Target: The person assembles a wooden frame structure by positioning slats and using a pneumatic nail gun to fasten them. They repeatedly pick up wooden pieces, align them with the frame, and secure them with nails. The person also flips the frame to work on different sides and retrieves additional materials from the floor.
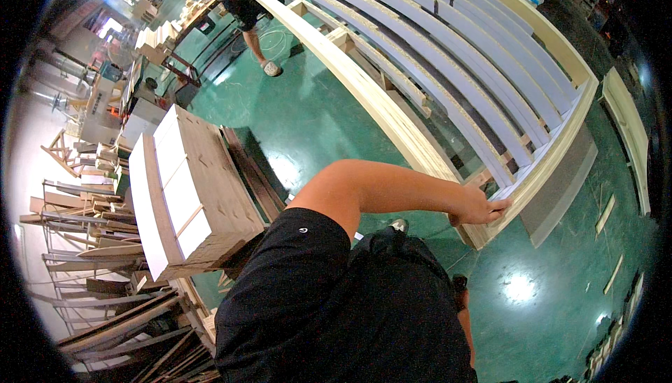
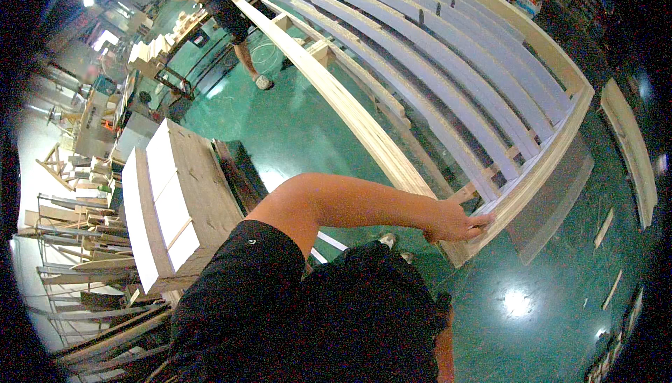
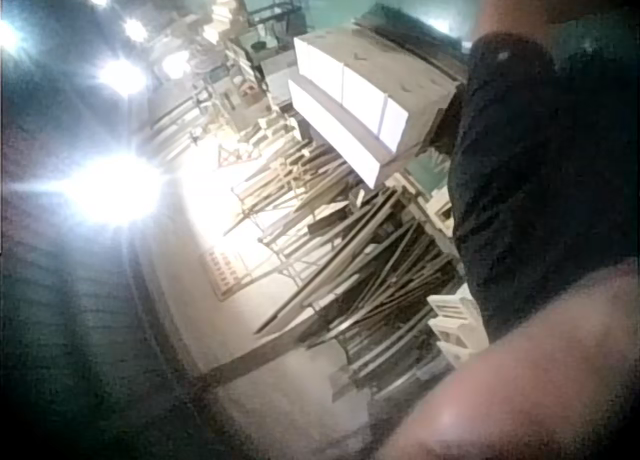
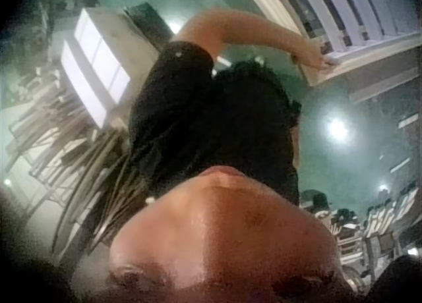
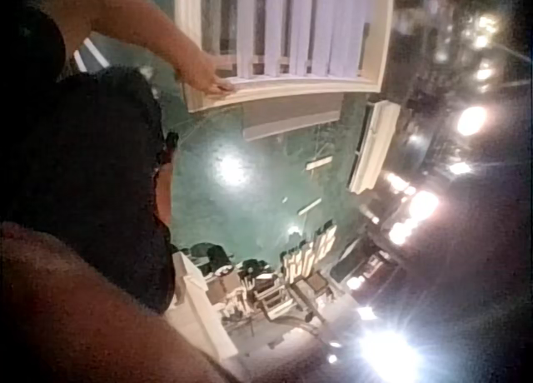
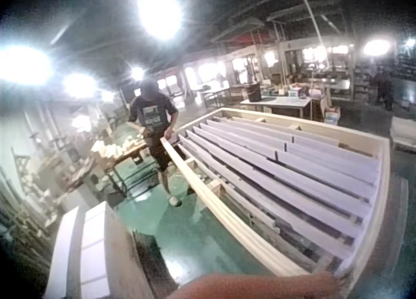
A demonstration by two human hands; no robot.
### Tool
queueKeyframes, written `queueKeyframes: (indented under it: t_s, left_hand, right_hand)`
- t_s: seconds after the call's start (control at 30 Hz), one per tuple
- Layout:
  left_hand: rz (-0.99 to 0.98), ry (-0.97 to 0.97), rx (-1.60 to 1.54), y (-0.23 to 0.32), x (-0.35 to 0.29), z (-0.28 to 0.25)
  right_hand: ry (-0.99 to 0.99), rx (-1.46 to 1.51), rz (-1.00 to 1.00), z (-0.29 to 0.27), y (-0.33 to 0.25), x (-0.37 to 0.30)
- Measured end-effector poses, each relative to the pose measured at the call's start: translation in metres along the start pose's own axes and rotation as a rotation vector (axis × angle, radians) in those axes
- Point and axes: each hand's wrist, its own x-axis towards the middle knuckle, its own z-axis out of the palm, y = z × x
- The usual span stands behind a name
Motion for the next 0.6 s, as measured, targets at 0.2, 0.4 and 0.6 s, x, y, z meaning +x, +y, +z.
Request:
queueKeyframes:
  t_s: [0.2, 0.4, 0.6]
  left_hand:
    - [0.014, 0.079, 0.052, -0.006, 0.002, 0.015]
    - [-0.019, 0.085, 0.038, -0.002, -0.004, 0.010]
    - [-0.045, 0.081, 0.043, -0.001, 0.000, 0.018]
  right_hand:
    - [0.094, 0.030, 0.129, 0.011, -0.022, -0.010]
    - [0.116, 0.040, 0.176, 0.014, -0.020, -0.009]
    - [0.133, 0.053, 0.215, 0.010, -0.014, -0.004]
